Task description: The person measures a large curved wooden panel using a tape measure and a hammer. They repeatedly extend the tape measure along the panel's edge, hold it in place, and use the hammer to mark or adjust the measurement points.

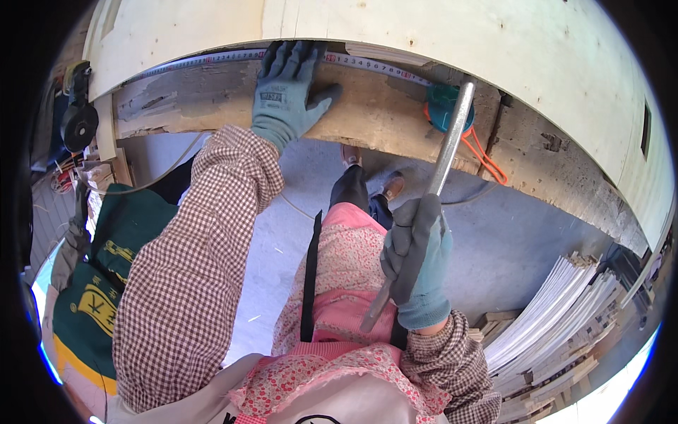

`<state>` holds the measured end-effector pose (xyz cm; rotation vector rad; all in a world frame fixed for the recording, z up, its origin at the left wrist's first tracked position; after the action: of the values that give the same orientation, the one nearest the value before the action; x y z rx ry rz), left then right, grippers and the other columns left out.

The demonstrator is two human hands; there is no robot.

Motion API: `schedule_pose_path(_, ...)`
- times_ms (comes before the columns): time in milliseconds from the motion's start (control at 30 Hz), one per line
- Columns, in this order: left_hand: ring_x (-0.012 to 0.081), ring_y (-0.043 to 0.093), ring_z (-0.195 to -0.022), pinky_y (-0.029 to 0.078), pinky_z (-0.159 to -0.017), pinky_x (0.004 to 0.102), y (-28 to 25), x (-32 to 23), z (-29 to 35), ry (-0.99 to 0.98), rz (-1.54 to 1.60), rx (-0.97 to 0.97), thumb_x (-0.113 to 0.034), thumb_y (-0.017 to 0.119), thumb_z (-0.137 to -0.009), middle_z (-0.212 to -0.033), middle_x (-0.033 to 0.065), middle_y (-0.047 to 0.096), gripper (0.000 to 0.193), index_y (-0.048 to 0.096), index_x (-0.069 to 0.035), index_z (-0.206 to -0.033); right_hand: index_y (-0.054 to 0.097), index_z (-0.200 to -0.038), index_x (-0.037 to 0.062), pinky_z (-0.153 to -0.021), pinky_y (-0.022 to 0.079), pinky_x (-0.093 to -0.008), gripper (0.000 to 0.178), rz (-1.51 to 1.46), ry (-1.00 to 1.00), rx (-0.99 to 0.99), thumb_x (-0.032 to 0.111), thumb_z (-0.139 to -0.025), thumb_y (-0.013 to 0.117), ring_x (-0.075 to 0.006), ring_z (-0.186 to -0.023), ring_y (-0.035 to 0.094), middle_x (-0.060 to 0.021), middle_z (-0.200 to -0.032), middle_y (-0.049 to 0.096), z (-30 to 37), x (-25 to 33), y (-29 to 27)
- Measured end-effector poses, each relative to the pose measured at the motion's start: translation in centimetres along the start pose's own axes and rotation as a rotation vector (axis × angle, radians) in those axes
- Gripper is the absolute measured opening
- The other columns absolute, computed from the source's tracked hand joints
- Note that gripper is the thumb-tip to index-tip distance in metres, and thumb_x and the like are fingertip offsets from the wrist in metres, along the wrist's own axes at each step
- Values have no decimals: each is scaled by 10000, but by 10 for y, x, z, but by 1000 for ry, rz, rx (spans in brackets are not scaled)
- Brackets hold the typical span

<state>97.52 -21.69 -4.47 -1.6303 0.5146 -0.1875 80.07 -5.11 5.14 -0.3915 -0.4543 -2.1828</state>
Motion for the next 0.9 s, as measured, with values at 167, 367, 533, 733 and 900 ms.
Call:
schedule_pose_path(167, 326, 339, -1250, 201, -1070, 450, -1, -1, -2, -19, 13, 11, -494, 562, -748, -1361, 131, 369, 713, 366, -132, -1331, 418, -765, 150, -299, 199, -187, 339, -165, 56, 131, 450, -921, 401, -48, -346, 247, 61, -501, 269, 3, 2, -31)
schedule_pose_path(367, 313, 316, -1265, 192, -1072, 456, 1, -1, -2, -12, 0, 63, -471, 567, -754, -1377, 124, 342, 715, 353, -108, -1332, 429, -750, 134, -296, 216, -187, 364, -136, 118, 49, 453, -922, 394, -52, -332, 250, 61, -478, 249, 33, -8, -93)
schedule_pose_path(533, 305, 274, -1288, 159, -1084, 448, -2, -1, -1, -36, -16, 120, -433, 587, -746, -1382, 128, 330, 716, 347, -98, -1332, 442, -714, 90, -310, 219, -204, 399, 289, 24, 59, 409, -942, 367, -59, -326, 260, 41, -446, 288, 74, -10, -121)
schedule_pose_path(733, 308, 266, -1293, 151, -1091, 443, -6, -1, -3, -42, -16, 142, -421, 603, -732, -1391, 133, 313, 748, 323, -102, -1347, 476, -859, 55, -348, 279, -204, 328, 303, 101, 226, 360, -932, 381, -62, -400, 336, 16, -520, 385, 64, -19, -55)
schedule_pose_path(900, 296, 243, -1310, 122, -1104, 430, 7, 4, 2, -18, -105, 149, -507, 559, -756, -1403, 127, 297, 763, 313, -103, -1355, 461, -824, 77, -349, 285, -195, 370, 218, 419, 441, 417, -931, 364, -60, -379, 300, 17, -523, 376, 55, -16, -23)
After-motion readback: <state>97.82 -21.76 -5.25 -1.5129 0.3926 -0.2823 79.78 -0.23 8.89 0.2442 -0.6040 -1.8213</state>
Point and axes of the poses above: each hand's wrist, its own z-axis away from the middle knuckle, its own y-axis out of the palm, x = y × z, the point moved 5 cm from there along -z, towards the middle knuckle
